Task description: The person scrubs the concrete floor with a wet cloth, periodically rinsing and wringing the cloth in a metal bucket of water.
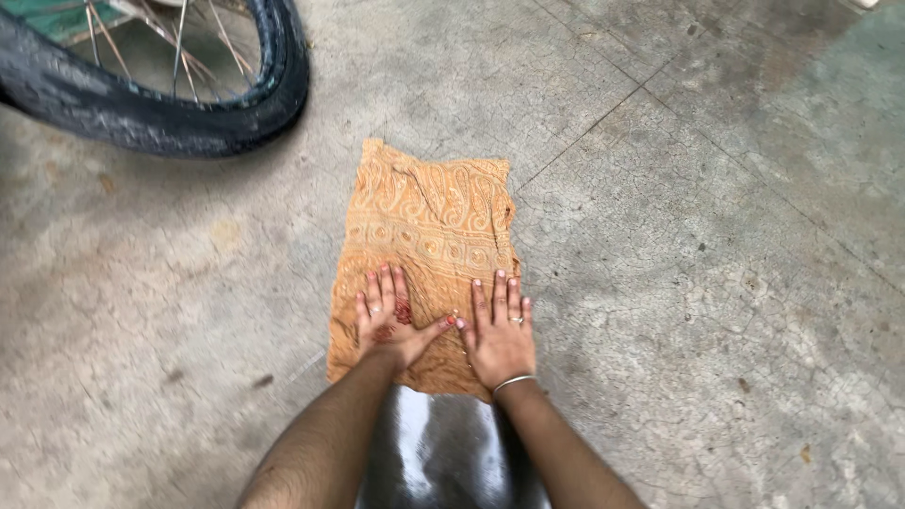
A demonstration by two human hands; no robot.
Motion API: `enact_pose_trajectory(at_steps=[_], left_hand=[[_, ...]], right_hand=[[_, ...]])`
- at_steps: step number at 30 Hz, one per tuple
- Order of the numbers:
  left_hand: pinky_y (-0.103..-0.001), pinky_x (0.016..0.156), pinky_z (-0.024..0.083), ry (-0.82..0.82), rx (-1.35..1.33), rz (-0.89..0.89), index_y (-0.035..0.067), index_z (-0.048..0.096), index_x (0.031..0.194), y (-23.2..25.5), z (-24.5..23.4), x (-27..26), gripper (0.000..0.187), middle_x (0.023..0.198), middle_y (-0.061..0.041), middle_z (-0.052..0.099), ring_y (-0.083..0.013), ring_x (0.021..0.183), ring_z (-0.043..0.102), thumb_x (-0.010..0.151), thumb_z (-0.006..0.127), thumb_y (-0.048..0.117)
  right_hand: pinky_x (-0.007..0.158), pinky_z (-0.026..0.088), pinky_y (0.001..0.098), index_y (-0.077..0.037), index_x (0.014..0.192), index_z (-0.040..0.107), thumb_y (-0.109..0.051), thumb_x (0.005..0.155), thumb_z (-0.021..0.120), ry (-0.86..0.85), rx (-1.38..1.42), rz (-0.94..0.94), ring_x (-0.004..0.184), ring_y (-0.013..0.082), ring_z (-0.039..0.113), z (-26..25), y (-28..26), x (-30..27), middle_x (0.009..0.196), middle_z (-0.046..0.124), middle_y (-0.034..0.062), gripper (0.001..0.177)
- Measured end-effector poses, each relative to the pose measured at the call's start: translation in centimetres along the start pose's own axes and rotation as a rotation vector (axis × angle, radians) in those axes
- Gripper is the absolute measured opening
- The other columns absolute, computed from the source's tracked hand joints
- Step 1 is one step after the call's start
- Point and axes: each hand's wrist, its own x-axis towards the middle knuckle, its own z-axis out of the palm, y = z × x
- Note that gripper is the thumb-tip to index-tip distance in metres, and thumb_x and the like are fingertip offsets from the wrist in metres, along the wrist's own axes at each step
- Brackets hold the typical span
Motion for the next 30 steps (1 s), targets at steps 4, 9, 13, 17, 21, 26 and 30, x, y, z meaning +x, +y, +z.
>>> enact_pose_trajectory(at_steps=[4,9,13,17,21,26,30], left_hand=[[-0.045,0.126,-0.007,0.158,0.122,0.025,0.009,-0.018,0.161,-0.1,1.9,-1.8,0.126,0.171,-0.007,-0.019,-0.0228,0.155,-0.019,0.081,0.03,0.094],[-0.046,0.124,-0.005,0.162,0.167,0.004,0.012,-0.015,0.161,-1.0,3.3,-4.9,0.117,0.171,-0.007,-0.014,-0.0221,0.156,-0.015,0.085,0.026,0.091],[-0.045,0.124,-0.003,0.182,0.152,-0.044,0.013,-0.012,0.162,-1.2,4.1,-5.2,0.113,0.171,-0.006,-0.011,-0.0219,0.156,-0.01,0.087,0.025,0.088],[-0.044,0.125,-0.002,0.204,0.068,-0.064,0.013,-0.008,0.162,-1.1,4.7,-5.3,0.111,0.171,-0.005,-0.008,-0.0201,0.156,-0.009,0.087,0.03,0.086],[-0.041,0.127,-0.001,0.16,0.046,-0.076,0.015,-0.004,0.162,-1.0,4.3,-5.2,0.109,0.173,-0.004,-0.006,-0.0198,0.158,-0.007,0.088,0.035,0.085],[-0.04,0.126,-0.003,0.05,0.048,-0.071,0.019,-0.011,0.162,-1.3,2.8,-5.2,0.112,0.171,-0.002,-0.015,-0.017,0.157,-0.011,0.086,0.038,0.085],[-0.039,0.126,-0.002,0.037,0.043,0.022,0.021,-0.012,0.162,-2.8,2.3,-4.6,0.114,0.171,-0.001,-0.018,-0.0165,0.157,-0.012,0.084,0.042,0.084]], right_hand=[[0.122,0.003,0.0512,-0.013,0.162,0.005,-0.053,0.104,0.022,0.226,0.039,-0.124,0.153,0.0365,-0.004,3.5,-0.1,-1.9,0.167,-0.006,0.0207,0.072],[0.124,0.008,0.0533,-0.012,0.158,0.028,-0.055,0.103,0.033,0.057,0.061,-0.164,0.154,0.0392,0.008,0.9,0.6,-3.4,0.166,0.009,0.0238,0.07],[0.13,0.017,0.0529,-0.017,0.152,0.047,-0.04,0.106,0.038,0.304,0.118,-0.282,0.159,0.0359,0.022,-1.5,3.2,1.2,0.166,0.027,0.017,0.052],[0.116,0.009,0.0698,-0.014,0.154,0.044,-0.032,0.087,0.052,0.389,-0.018,-0.53,0.151,0.0357,0.028,-3.3,4.3,6.9,0.162,0.034,0.0169,0.07],[0.112,0.025,0.064,-0.014,0.14,0.054,-0.033,0.088,0.057,0.254,-0.009,-0.415,0.132,0.0263,0.046,-3.5,4.0,6.1,0.137,0.051,0.0077,0.055],[0.099,0.038,0.0536,-0.013,0.124,0.062,-0.033,0.089,0.059,0.398,-0.025,-0.437,0.117,0.0281,0.054,-3.2,4.0,3.0,0.122,0.058,0.0095,0.04],[0.095,0.043,0.0465,-0.008,0.12,0.065,-0.032,0.097,0.054,0.46,-0.016,-0.391,0.108,0.0278,0.058,-0.9,4.2,-3.2,0.117,0.062,0.012,0.035]])
